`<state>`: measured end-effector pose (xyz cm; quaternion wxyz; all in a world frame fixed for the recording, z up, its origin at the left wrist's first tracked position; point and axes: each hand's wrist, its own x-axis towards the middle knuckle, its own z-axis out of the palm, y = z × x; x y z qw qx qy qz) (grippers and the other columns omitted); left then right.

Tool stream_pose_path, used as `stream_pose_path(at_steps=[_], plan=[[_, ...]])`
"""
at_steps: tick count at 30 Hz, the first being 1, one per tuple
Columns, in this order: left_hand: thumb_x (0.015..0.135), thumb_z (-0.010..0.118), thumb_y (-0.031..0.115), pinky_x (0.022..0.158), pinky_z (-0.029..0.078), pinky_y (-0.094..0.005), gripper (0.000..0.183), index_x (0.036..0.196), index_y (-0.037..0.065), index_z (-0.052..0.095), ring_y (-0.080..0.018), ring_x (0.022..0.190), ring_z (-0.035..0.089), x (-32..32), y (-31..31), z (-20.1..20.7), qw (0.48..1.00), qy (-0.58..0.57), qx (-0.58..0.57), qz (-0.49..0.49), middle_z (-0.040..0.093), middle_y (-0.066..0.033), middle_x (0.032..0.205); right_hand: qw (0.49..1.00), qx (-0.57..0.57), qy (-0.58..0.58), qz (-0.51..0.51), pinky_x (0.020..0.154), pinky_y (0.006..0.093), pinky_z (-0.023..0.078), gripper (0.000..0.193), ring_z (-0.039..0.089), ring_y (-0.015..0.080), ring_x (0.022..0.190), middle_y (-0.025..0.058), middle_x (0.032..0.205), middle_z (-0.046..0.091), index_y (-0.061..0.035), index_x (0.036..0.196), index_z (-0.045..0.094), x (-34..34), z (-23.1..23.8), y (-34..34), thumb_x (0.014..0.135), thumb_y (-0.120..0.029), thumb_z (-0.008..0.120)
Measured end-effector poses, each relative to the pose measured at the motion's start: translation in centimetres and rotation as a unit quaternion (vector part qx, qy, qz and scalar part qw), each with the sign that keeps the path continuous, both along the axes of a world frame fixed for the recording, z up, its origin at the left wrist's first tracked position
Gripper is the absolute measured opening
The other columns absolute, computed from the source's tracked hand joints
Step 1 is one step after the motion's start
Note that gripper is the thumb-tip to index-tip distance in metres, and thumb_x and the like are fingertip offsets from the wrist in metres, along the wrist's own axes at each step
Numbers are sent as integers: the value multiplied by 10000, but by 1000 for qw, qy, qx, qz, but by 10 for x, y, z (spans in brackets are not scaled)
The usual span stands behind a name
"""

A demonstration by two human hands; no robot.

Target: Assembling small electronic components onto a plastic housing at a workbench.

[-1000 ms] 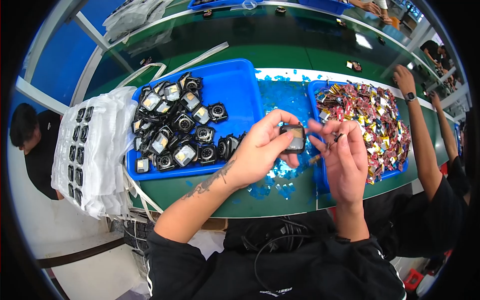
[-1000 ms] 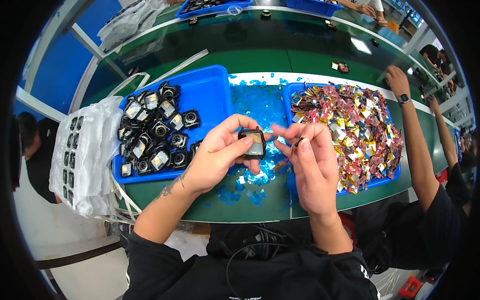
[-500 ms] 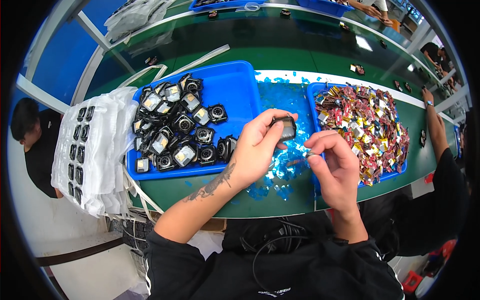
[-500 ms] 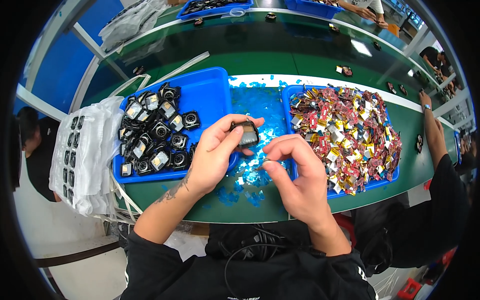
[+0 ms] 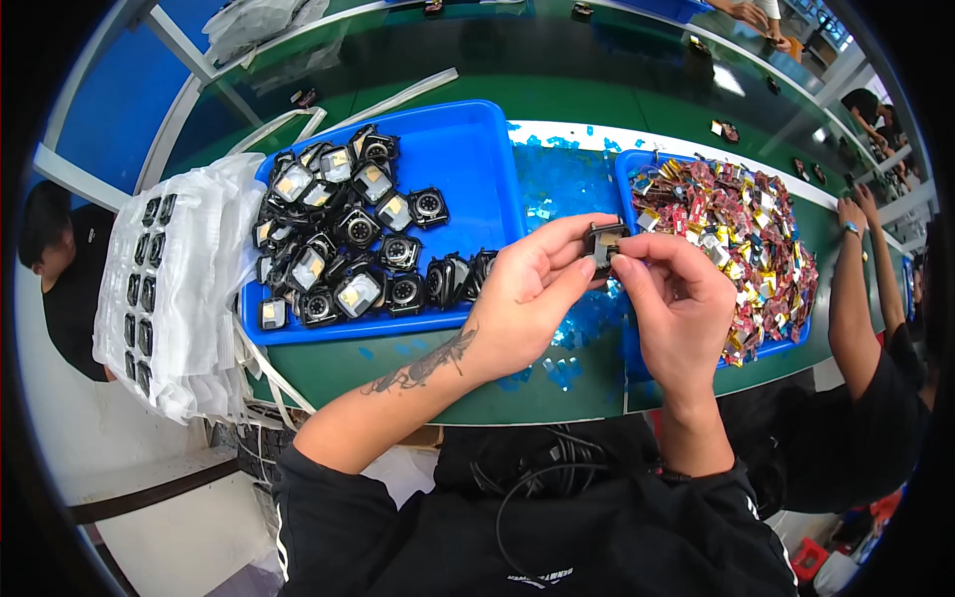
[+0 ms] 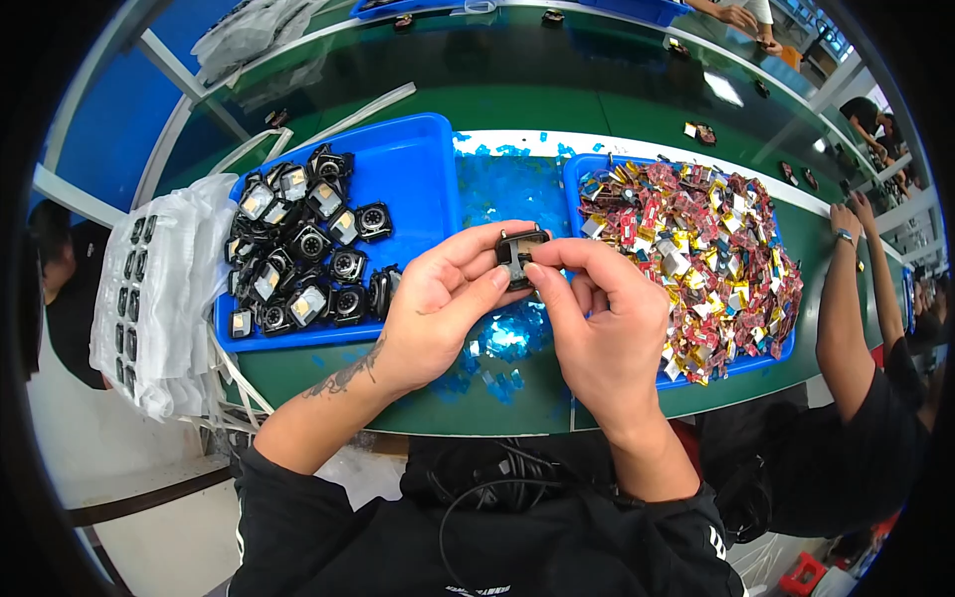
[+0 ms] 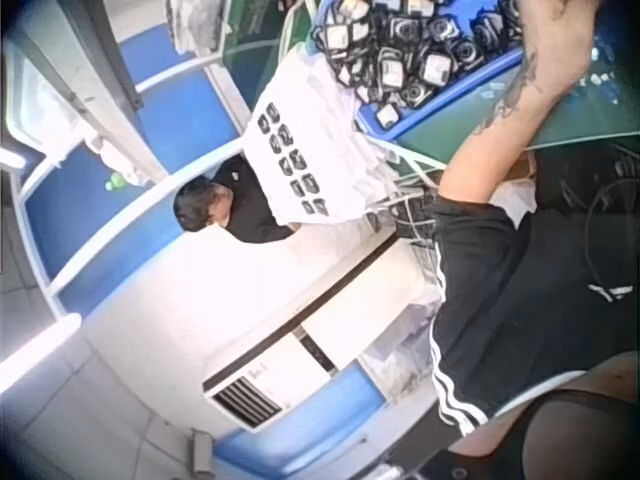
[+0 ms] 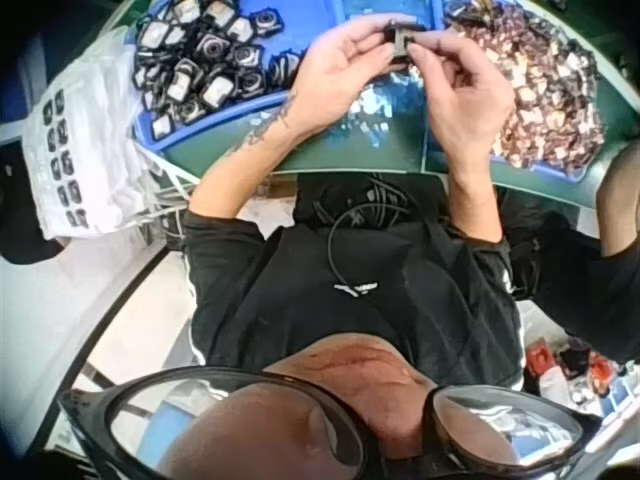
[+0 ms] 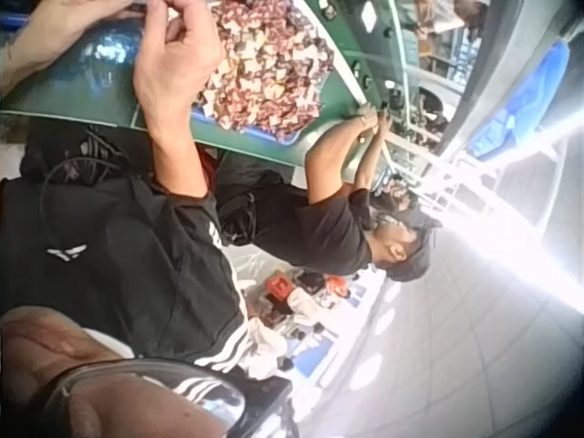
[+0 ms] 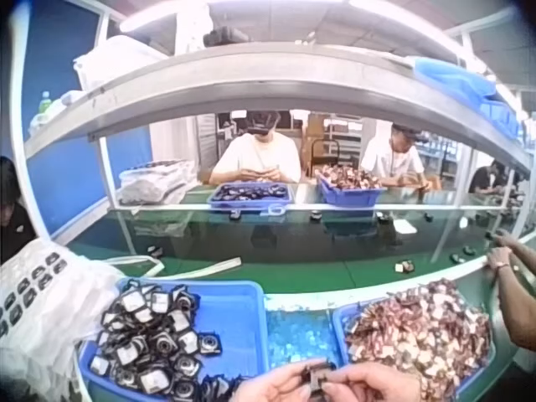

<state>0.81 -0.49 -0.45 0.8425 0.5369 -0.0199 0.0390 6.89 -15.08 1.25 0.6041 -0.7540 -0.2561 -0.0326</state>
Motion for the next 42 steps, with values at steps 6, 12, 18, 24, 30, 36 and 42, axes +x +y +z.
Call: stream_pose_path(at_steps=[6, 12, 18, 24, 30, 36, 42], plan=[[981, 437, 7, 1023, 443, -313, 378, 1357, -35, 425, -166, 1200, 538, 0, -7, -1, 1000, -24, -6, 20, 548, -134, 1314, 996, -66, -49, -16, 419, 225, 255, 112, 336, 24, 460, -17, 651, 593, -17, 873, 689, -4, 13, 1, 777, 28, 727], [983, 437, 10, 1015, 443, -312, 403, 1381, -41, 401, -168, 1200, 536, -1, -9, -1, 999, -29, 5, 19, 536, -142, 1333, 993, -98, -61, -17, 418, 236, 299, 106, 378, 54, 457, 26, 695, 653, -26, 855, 702, -2, 16, 4, 762, 11, 737], [985, 430, -2, 978, 429, -270, 440, 1419, -38, 368, -143, 1183, 528, -4, -11, -1, 1000, -23, 0, 18, 555, -127, 1286, 993, -103, -60, -16, 419, 250, 320, 92, 404, 75, 447, 38, 687, 660, -35, 839, 708, 0, 17, 3, 756, -13, 743], [988, 419, -2, 974, 432, -271, 453, 1436, -40, 358, -130, 1171, 524, -8, -13, -5, 998, -29, 45, 23, 550, -112, 1283, 989, -126, -70, -8, 417, 248, 325, 84, 413, 79, 435, 33, 650, 645, -29, 789, 688, 1, 23, 2, 734, -16, 750], [982, 398, -20, 1007, 412, -277, 444, 1422, -63, 362, -140, 1207, 506, -10, -11, 6, 994, -76, 75, -2, 515, -125, 1337, 995, -71, -58, -32, 448, 233, 334, 337, 404, 63, 465, -16, 575, 469, -56, 650, 471, -1, 27, -3, 670, -40, 808], [981, 400, -14, 1039, 422, -342, 442, 1416, -71, 342, -220, 1266, 489, -8, -12, 6, 995, -96, 33, 22, 474, -183, 1388, 999, 14, -31, 38, 581, 222, 426, 267, 507, 77, 672, 6, 729, 530, -37, 780, 520, 12, 12, -3, 721, -22, 780], [971, 388, -35, 1067, 425, -413, 449, 1416, -35, 329, -296, 1258, 513, -4, -15, 6, 990, -101, -31, 93, 483, -232, 1367, 976, 100, 145, 127, 771, 249, 554, 247, 628, 110, 889, 64, 955, 624, 41, 1032, 606, -8, 12, -25, 805, 86, 692]])
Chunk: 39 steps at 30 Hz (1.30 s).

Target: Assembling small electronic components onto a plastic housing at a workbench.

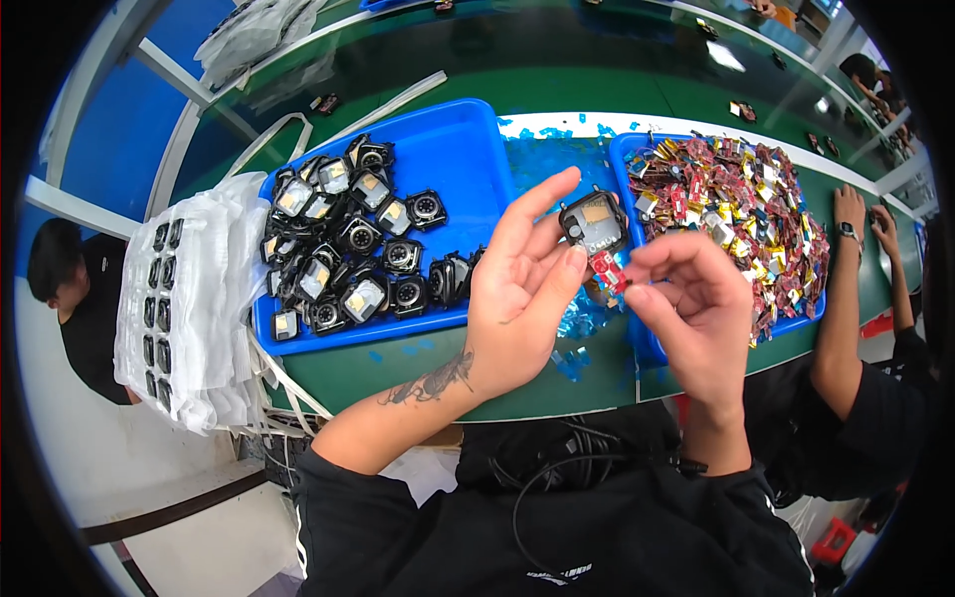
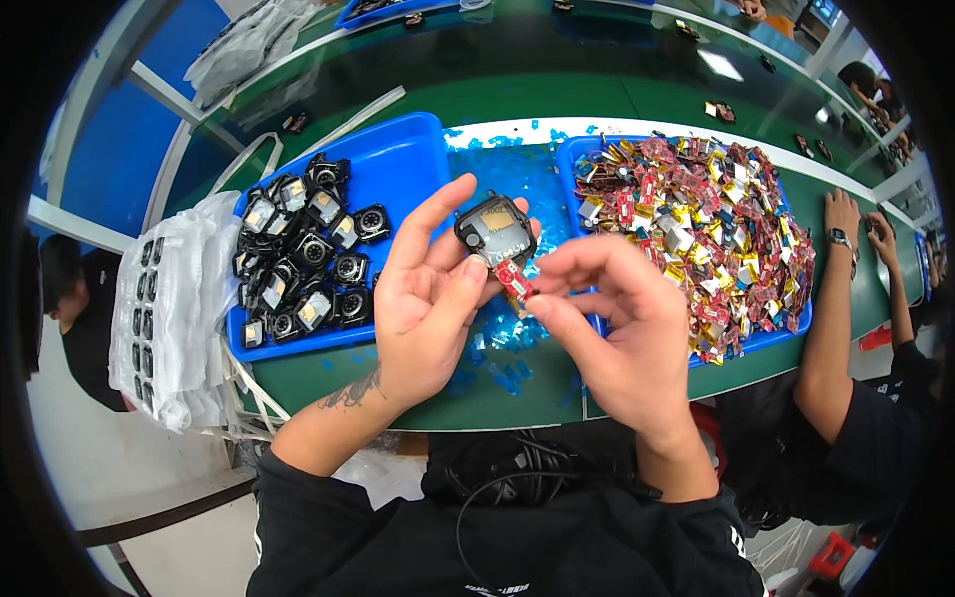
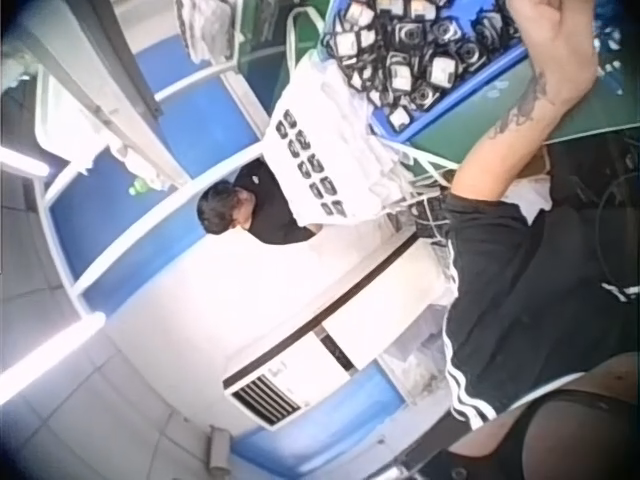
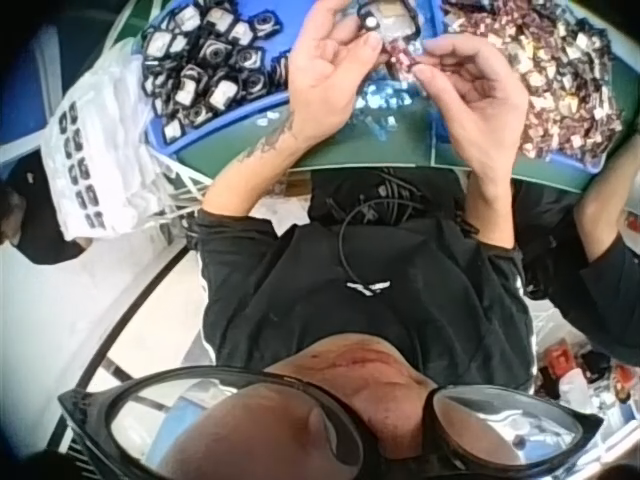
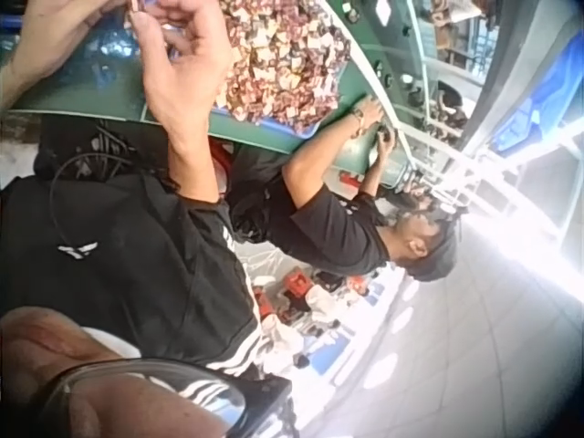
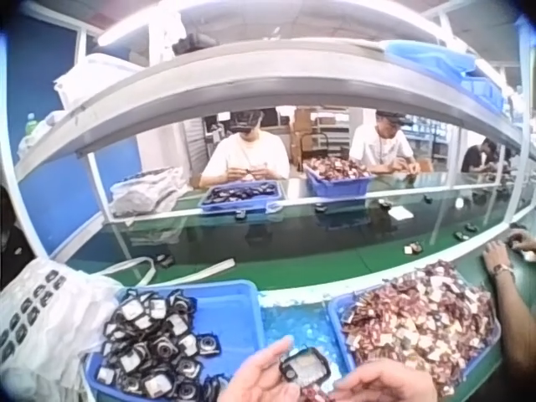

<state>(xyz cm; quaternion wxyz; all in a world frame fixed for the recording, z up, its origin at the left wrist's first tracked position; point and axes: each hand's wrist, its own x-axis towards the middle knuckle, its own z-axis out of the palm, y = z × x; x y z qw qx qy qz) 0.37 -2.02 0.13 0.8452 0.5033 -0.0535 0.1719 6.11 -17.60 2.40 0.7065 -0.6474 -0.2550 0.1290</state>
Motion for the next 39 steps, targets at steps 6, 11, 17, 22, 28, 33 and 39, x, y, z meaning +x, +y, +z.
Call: stream_pose_path(at_steps=[6, 11, 17, 22, 28, 33, 39], plan=[[858, 553, -83, 883, 508, -331, 332, 1165, 5, 644, -256, 1060, 621, 0, 21, 9, 899, -62, 425, 88, 607, -179, 1190, 999, -7, 37, 14, 699, 195, 506, 99, 597, 74, 818, 48, 903, 620, 61, 975, 622, 7, -1, -1, 877, 53, 637], [759, 686, -86, 750, 559, -287, 297, 1036, 15, 719, -248, 912, 684, -3, 22, 9, 847, -89, 506, 136, 650, -181, 1128, 998, 5, 47, 50, 671, 192, 477, 70, 549, 53, 782, 33, 912, 583, 35, 985, 577, 12, -7, -3, 917, 23, 590], [878, 641, 9, 681, 562, -252, 161, 1025, -30, 694, -118, 817, 656, -4, 17, 11, 951, 94, 296, -10, 641, -84, 942, 997, -47, -42, 34, 713, 209, 483, 155, 556, 67, 828, 40, 934, 564, 6, 1048, 542, 5, -4, -8, 904, 21, 597], [897, 618, -2, 867, 540, -256, 256, 1148, -38, 650, -132, 1010, 620, -4, 12, 4, 970, 144, 184, -72, 630, -97, 1096, 999, -31, -22, -14, 712, 204, 495, 270, 592, 76, 798, 34, 916, 593, 12, 1061, 543, 4, -8, 4, 832, 54, 681], [917, 549, -56, 944, 514, -278, 377, 1292, -15, 569, -159, 1121, 589, -1, 8, -5, 987, 69, 137, -40, 582, -132, 1260, 996, -8, -35, -87, 669, 189, 483, 286, 594, 63, 788, 27, 877, 603, 6, 1035, 547, -1, -20, 14, 809, 51, 716], [930, 539, -45, 925, 532, -289, 386, 1314, -13, 546, -162, 1120, 594, -5, 5, -2, 991, 94, 84, -53, 547, -131, 1341, 986, 3, -88, -140, 646, 187, 470, 259, 574, 58, 757, 17, 881, 586, 0, 998, 562, -6, -32, 19, 805, 33, 731], [932, 534, -37, 860, 568, -287, 432, 1361, -5, 493, -159, 1094, 614, -4, 6, 2, 990, 119, 54, -46, 580, -113, 1292, 981, -56, -119, -142, 647, 196, 467, 285, 562, 58, 767, 13, 876, 585, -10, 1020, 578, -4, -29, 21, 787, 14, 741]])
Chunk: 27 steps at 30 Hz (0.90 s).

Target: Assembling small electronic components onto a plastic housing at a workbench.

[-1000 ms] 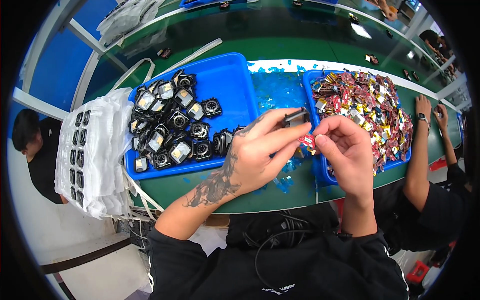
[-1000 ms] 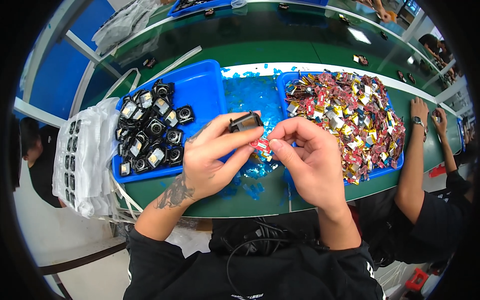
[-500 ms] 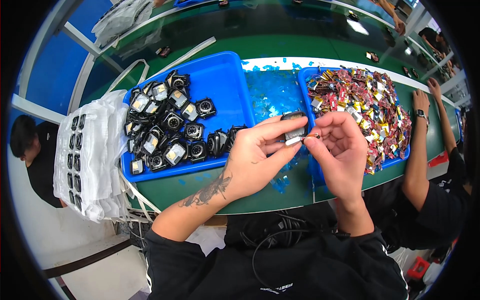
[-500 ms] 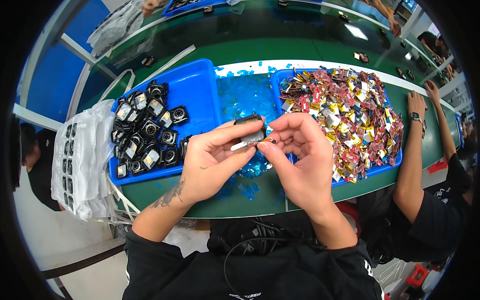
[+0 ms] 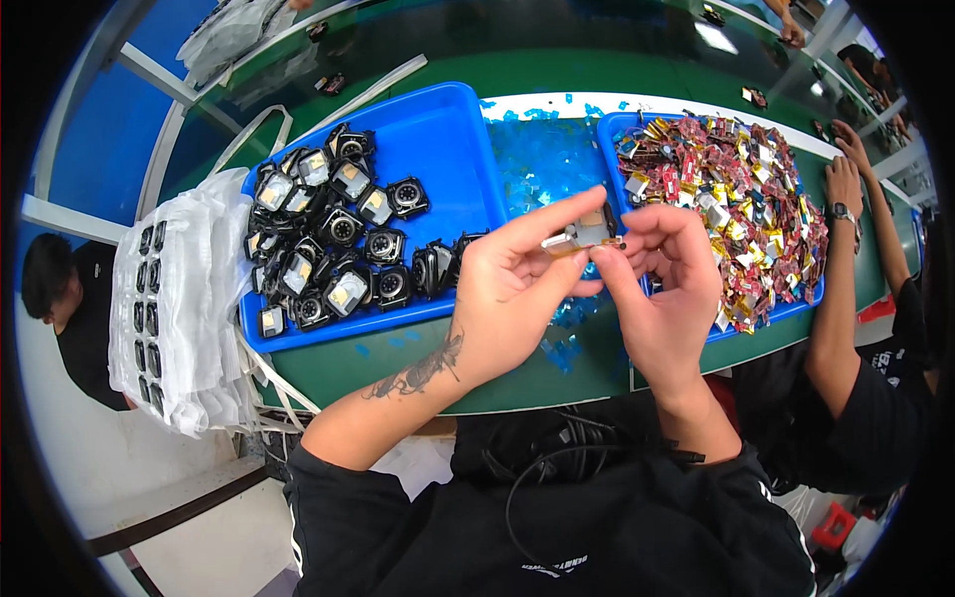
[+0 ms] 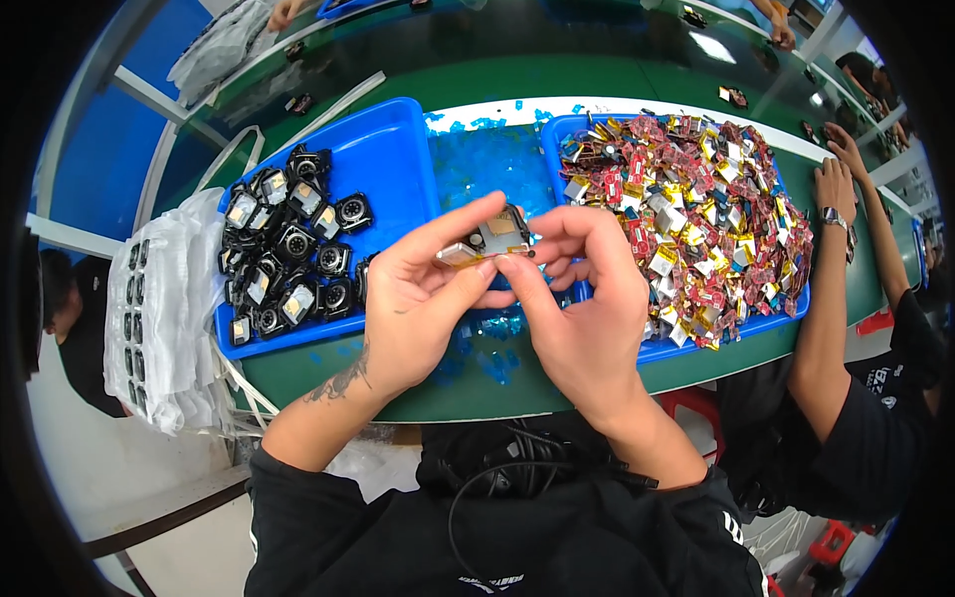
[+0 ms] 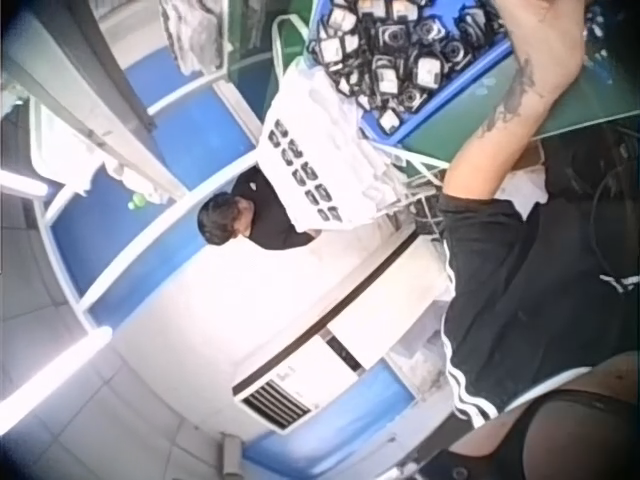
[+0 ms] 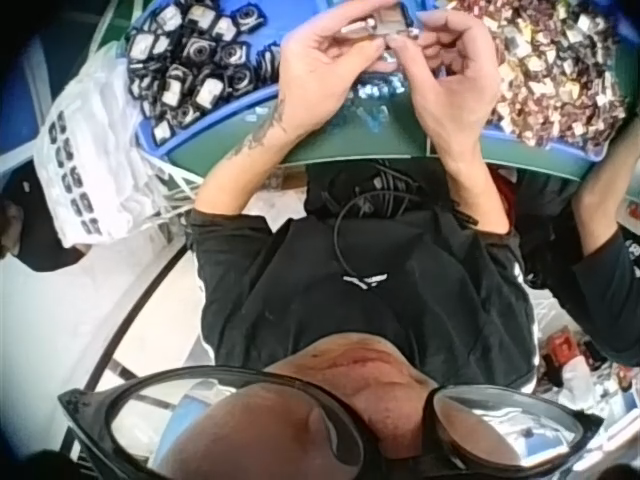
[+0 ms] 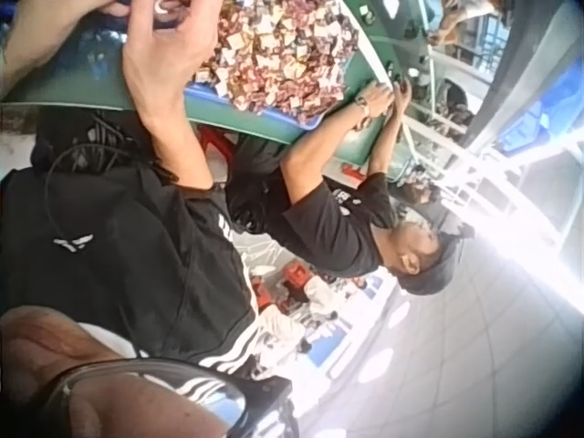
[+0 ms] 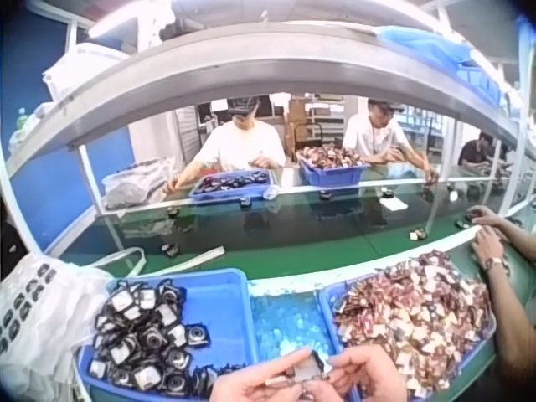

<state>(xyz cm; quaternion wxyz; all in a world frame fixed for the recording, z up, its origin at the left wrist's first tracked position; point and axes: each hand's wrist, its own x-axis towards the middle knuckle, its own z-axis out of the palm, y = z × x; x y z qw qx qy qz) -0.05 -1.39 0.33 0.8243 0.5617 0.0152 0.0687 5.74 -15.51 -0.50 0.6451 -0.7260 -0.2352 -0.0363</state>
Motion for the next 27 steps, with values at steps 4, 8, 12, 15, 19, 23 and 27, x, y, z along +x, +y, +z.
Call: stream_pose_path(at_steps=[4, 8, 12, 15, 19, 23, 27], plan=[[943, 526, -19, 830, 566, -267, 556, 1463, 78, 355, -143, 1075, 618, 1, -5, 4, 1000, -2, 2, 13, 616, -126, 1210, 988, 52, 125, 75, 643, 191, 476, 361, 553, 60, 815, 22, 936, 576, -14, 1121, 556, 3, 8, -5, 799, 28, 715], [952, 506, -17, 837, 551, -276, 571, 1470, 95, 294, -147, 1099, 602, 0, -5, 4, 1000, 18, 8, 16, 583, -147, 1254, 993, 12, 92, 76, 649, 185, 485, 375, 554, 66, 810, 27, 964, 571, -17, 1150, 547, 11, 7, 0, 808, 45, 688], [927, 551, -7, 854, 547, -307, 551, 1432, 103, 361, -187, 1154, 569, -1, 8, 4, 999, -15, 23, 35, 553, -156, 1299, 989, -64, 61, 115, 653, 200, 483, 341, 563, 67, 791, 35, 937, 583, -15, 1135, 554, 20, 17, 6, 818, 41, 667], [856, 647, 105, 874, 495, -369, 332, 1180, 39, 614, -302, 1061, 608, 12, 63, 15, 780, -134, 599, 127, 629, -145, 1154, 972, -83, 90, 202, 622, 181, 444, 372, 553, 44, 686, 23, 800, 626, -35, 1183, 530, 73, 39, 8, 834, 27, 642], [780, 719, 187, 1016, 388, -447, 478, 1233, 140, 574, -295, 1200, 507, -13, 116, -8, 551, -8, 820, 153, 599, -91, 1262, 939, -301, 7, 167, 574, 280, 449, 480, 587, 120, 685, 69, 781, 652, 12, 1140, 578, 176, 55, 54, 723, -93, 790], [835, 667, 128, 1027, 385, -439, 367, 1190, 97, 581, -296, 1121, 569, -7, 126, -22, 559, -4, 818, 139, 652, -105, 1131, 907, -381, 143, 106, 567, 313, 502, 529, 603, 169, 718, 70, 838, 628, -13, 1024, 603, 255, 7, 88, 606, -140, 902], [940, 547, 158, 847, 480, -401, 180, 1022, 16, 620, -319, 817, 636, 9, 112, -4, 619, 44, 764, 173, 658, -166, 837, 888, -455, 7, 63, 626, 361, 519, 428, 645, 232, 694, 133, 795, 675, -9, 883, 660, 267, -6, 81, 611, -245, 891]])
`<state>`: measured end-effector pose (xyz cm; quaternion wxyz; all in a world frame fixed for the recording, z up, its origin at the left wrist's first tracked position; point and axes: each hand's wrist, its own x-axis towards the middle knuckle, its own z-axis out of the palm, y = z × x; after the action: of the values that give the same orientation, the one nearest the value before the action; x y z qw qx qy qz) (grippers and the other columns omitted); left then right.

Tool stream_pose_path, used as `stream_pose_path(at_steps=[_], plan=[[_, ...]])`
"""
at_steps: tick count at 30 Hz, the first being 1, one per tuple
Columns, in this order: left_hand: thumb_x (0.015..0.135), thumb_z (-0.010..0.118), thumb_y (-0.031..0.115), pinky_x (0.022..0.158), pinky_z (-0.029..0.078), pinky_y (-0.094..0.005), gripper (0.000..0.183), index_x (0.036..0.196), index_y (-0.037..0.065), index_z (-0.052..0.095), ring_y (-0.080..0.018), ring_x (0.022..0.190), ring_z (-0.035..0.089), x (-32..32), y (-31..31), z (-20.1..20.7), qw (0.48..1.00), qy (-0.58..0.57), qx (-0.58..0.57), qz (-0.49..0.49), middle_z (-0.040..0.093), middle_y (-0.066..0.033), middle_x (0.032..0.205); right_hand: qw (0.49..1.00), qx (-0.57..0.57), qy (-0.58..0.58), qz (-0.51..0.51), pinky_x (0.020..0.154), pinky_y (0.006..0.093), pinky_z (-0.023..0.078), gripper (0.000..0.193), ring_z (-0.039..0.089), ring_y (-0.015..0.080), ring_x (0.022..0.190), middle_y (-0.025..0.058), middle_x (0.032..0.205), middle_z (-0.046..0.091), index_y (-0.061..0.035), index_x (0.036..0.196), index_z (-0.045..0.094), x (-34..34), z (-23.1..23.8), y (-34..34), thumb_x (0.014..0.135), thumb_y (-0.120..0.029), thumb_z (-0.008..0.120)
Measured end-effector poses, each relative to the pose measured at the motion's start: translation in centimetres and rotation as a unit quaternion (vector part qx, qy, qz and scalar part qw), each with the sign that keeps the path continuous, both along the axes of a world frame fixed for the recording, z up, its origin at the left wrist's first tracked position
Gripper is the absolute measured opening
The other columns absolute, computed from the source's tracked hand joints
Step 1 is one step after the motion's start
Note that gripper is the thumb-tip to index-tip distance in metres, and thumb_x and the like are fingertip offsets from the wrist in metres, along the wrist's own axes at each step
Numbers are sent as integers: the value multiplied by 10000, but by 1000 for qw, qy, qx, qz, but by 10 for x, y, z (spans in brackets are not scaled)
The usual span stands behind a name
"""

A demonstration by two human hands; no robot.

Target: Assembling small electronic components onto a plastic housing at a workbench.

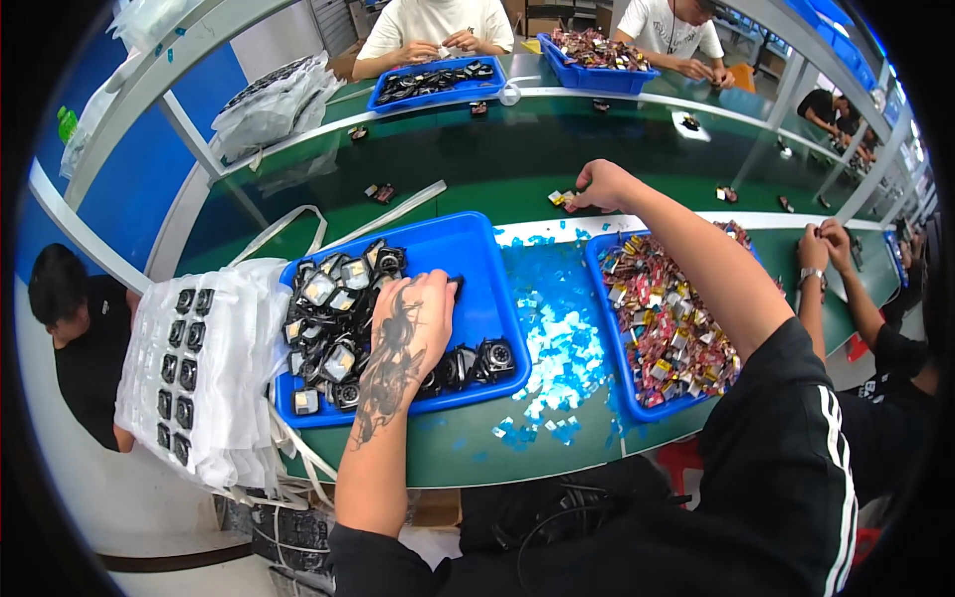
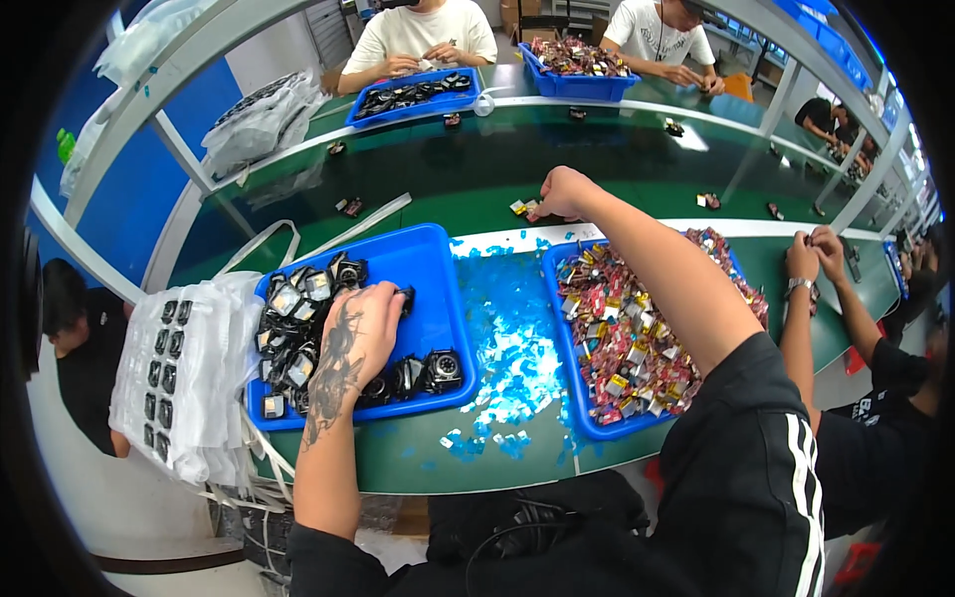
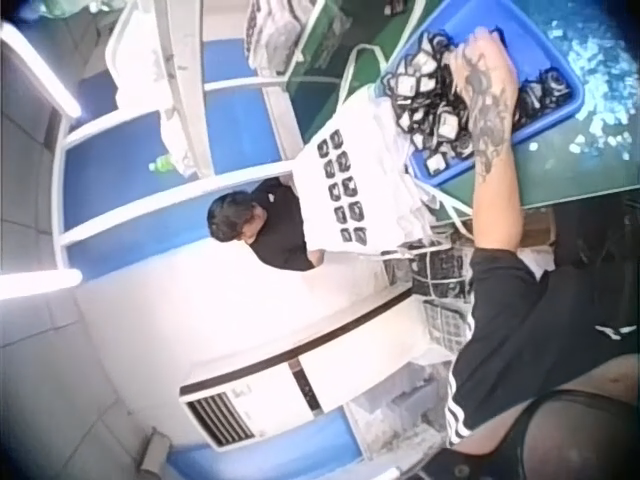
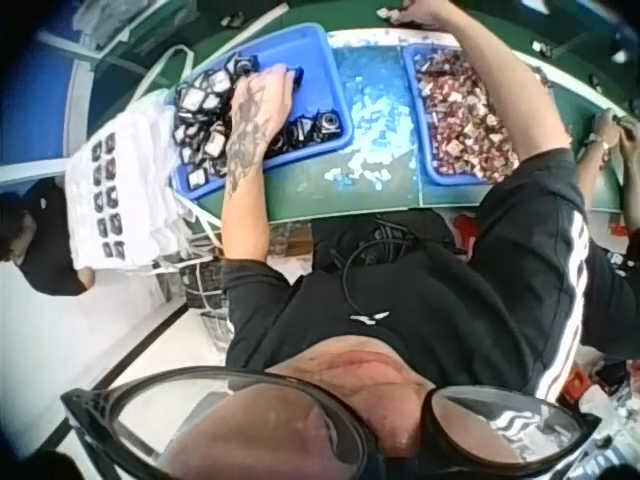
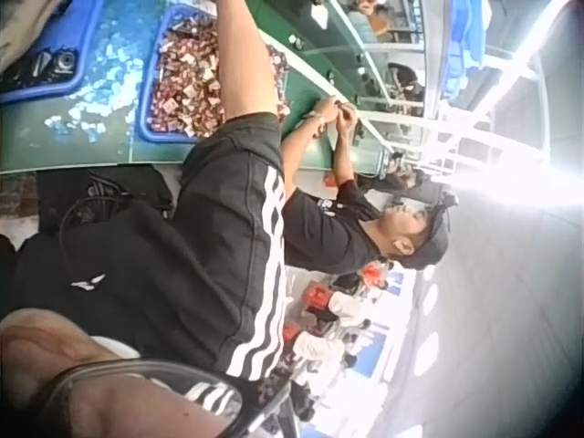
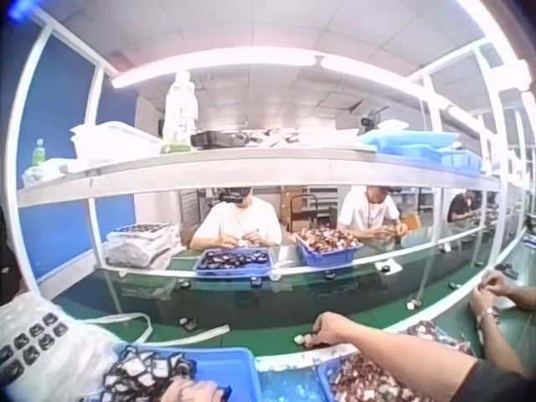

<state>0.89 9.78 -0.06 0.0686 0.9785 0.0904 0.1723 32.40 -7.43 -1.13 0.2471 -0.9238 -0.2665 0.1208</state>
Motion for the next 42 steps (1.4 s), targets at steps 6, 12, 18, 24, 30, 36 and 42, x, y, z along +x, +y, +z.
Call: stream_pose_path(at_steps=[6, 12, 18, 24, 30, 36, 42], plan=[[1009, 495, 223, 774, 546, -329, 293, 1108, -25, 615, -228, 841, 697, 11, -34, 13, 698, -96, -700, -117, 695, -106, 965, 982, -37, -79, 166, 691, 349, 521, 178, 665, 224, 743, 103, 804, 696, -32, 877, 698, -24, 68, -48, 816, -199, 689], [1006, 492, 177, 834, 565, -317, 240, 1097, -19, 596, -238, 940, 694, 8, -42, 11, 479, -63, -871, -86, 679, -139, 1033, 938, -135, -29, 318, 737, 348, 524, 167, 661, 237, 815, 111, 878, 680, -38, 928, 704, -83, 89, -90, 809, -152, 727], [972, 530, 117, 809, 576, -320, 308, 1255, 0, 498, -222, 889, 700, 10, -49, 7, 558, -42, -824, -91, 658, -174, 1091, 974, 84, -121, 173, 680, 300, 495, 131, 624, 169, 803, 73, 853, 639, -14, 915, 641, -115, 84, -119, 821, -77, 707], [970, 498, 96, 757, 555, -275, 398, 1364, 80, 439, -190, 816, 692, 9, -55, 10, 617, -21, -783, -82, 657, -151, 1059, 961, 256, 89, 53, 650, 211, 448, 125, 563, 47, 742, -3, 846, 627, -7, 959, 629, -133, 84, -165, 884, -102, 661], [965, 466, 74, 718, 522, -261, 388, 1352, 88, 452, -172, 791, 682, 10, -60, 8, 630, -25, -771, -90, 655, -120, 1050, 964, -17, -266, -12, 685, 401, 502, 120, 647, 344, 770, 162, 852, 660, -12, 907, 682, -145, 77, -183, 860, -106, 624], [976, 456, 66, 779, 545, -302, 397, 1371, 70, 417, -204, 832, 690, 9, -62, 5, 619, -36, -781, -80, 646, -149, 1071, 964, 45, -255, 62, 737, 392, 481, 121, 607, 318, 818, 132, 861, 618, -31, 942, 676, -146, 83, -176, 834, -79, 652], [978, 464, 66, 806, 547, -311, 413, 1386, 65, 397, -205, 854, 686, 9, -63, 5, 634, -18, -769, -83, 637, -157, 1096, 938, 2, -267, 220, 806, 392, 474, 155, 586, 294, 915, 100, 923, 603, -43, 930, 687, -146, 65, -161, 775, -36, 698]])
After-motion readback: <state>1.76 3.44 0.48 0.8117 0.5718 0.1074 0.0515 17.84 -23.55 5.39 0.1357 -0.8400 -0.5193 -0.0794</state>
